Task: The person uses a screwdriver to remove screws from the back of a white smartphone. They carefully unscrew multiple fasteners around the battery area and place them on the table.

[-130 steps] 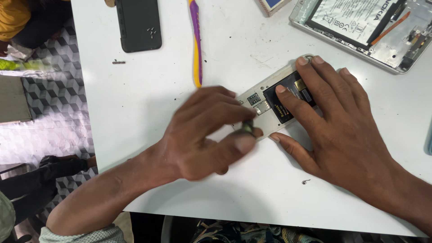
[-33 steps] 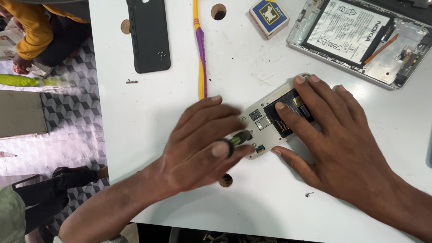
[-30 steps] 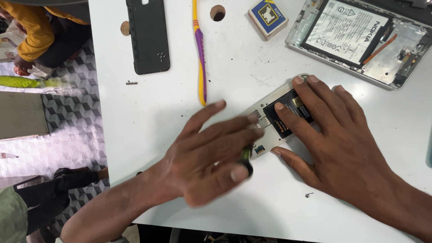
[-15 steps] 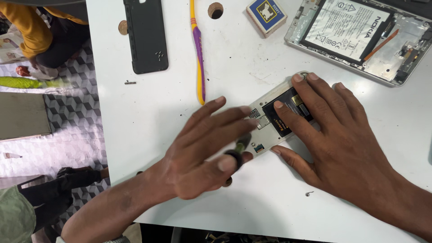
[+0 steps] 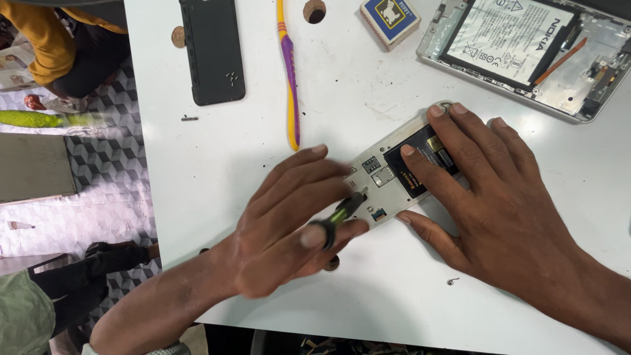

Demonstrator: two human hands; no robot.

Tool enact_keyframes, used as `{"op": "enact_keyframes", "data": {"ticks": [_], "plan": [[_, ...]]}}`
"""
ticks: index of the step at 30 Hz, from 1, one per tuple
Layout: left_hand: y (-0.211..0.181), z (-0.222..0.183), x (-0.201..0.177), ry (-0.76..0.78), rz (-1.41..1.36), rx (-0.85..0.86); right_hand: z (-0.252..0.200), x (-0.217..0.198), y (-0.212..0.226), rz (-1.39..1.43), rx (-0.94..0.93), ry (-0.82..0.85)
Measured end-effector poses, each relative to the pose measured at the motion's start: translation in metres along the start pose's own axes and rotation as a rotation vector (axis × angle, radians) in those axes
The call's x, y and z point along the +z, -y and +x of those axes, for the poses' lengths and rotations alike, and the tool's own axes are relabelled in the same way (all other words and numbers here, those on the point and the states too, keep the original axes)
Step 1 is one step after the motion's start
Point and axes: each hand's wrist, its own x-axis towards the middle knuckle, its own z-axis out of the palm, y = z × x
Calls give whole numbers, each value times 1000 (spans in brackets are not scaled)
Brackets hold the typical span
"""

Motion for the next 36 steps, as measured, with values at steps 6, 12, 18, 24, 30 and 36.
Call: {"op": "enact_keyframes", "data": {"ticks": [6,12,18,24,30,36], "plan": [[2,-6,5,-17,72,-45,-1,0,0,-17,1,9],[2,-7,6,-29,43,24,0,-1,0,-12,6,5],[0,2,0,-25,24,52,0,0,0,-19,-2,1],[2,-3,5,-107,13,45,0,0,0,-20,-1,6],[7,-15,4,-84,-43,22,-1,1,-1,-23,-1,8],[1,-18,0,-41,-84,-45,-1,2,-1,-23,1,12]]}}
